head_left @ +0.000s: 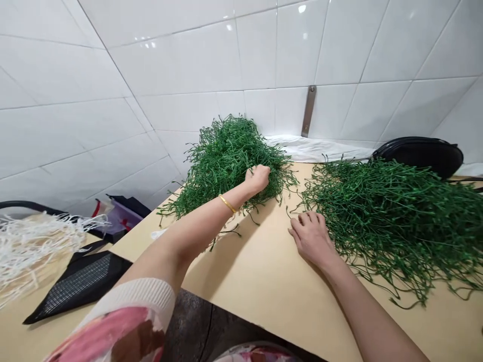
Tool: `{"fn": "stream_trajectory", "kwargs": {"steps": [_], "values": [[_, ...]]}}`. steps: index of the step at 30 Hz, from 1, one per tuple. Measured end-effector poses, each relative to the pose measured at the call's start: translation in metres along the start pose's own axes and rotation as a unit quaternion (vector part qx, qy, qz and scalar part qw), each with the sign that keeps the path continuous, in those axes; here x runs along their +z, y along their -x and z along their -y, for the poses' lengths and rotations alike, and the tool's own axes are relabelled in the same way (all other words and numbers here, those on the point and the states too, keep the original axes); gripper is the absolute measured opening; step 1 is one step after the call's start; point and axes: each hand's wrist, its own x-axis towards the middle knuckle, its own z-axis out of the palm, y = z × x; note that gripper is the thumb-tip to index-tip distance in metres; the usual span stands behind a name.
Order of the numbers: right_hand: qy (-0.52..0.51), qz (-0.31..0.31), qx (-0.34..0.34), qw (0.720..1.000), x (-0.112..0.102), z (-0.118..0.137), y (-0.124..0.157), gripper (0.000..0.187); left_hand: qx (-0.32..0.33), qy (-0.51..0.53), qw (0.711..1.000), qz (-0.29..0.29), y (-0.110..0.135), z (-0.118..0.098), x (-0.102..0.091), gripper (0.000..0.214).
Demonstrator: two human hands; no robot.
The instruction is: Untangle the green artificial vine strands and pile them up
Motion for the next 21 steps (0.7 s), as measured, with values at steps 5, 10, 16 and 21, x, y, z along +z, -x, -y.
{"fn": "stream_trajectory", "kwargs": {"steps": [5,10,16,21], "values": [[0.018,0.002,0.027,0.999,0.003,-0.003,-0.001,0.022,0.023,0.092,0.987,-0.129,0.005,0.01,-0.028,0.02],[0.015,-0.011,0.033,0.999,0.002,-0.005,-0.001,0.022,0.045,0.299,0.93,-0.21,0.014,0.01,-0.054,0.01],[-0.036,-0.15,0.058,0.986,-0.009,-0.006,0.0,0.019,0.015,0.517,0.839,-0.17,0.057,0.004,-0.017,0.022],[-0.184,-0.199,0.032,0.962,-0.009,-0.002,0.004,0.018,-0.09,0.671,0.731,-0.09,0.088,0.0,0.02,0.024]]}}
